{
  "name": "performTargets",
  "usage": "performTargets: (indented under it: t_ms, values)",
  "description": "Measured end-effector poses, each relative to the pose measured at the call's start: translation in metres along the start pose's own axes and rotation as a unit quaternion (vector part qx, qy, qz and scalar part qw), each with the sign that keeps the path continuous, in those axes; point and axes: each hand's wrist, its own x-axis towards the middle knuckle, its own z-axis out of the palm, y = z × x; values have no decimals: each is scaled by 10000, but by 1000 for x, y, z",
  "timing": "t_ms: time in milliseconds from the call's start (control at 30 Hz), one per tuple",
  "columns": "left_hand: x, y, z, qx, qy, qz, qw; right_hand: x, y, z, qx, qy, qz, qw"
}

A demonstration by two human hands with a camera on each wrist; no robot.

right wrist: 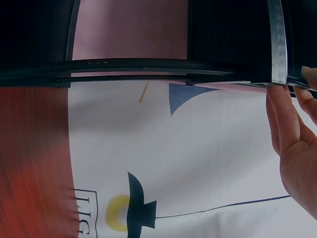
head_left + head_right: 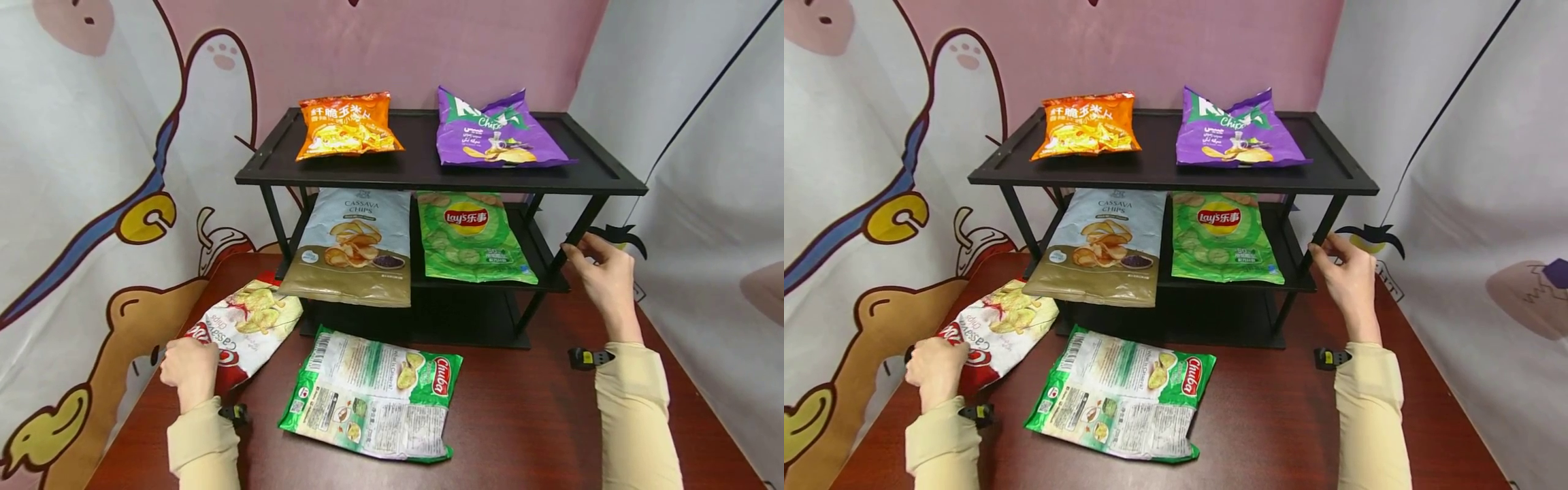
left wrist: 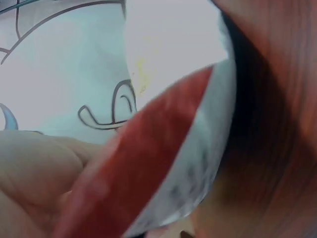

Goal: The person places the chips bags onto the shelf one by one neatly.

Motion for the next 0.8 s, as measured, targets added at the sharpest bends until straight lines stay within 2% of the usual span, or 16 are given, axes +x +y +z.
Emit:
performTargets:
  t_ms: [133, 233, 333, 400, 500, 633, 800]
  values:
    - [1, 0, -11, -250, 813, -53, 9964, 1, 1, 1, 18, 29, -65, 10000]
    - [0, 2, -19, -473, 1443, 100, 9884, 1, 1, 1, 22, 22, -46, 10000]
    - [0, 7, -29, -690, 1944, 365, 9778, 1, 1, 1, -7, 26, 2, 10000]
    - [0, 10, -34, -733, 2182, 594, 9713, 1, 2, 0, -13, 16, 31, 10000]
    - [0, 15, -40, -626, 2476, 1151, 9600, 2, 1, 0, -5, 28, 37, 10000]
    - [1, 20, -40, -420, 2721, 1895, 9425, 1, 0, 0, 11, 42, 23, 10000]
    - [2, 22, -35, -629, 3056, 2304, 9217, 0, -1, -1, -8, 8, 16, 10000]
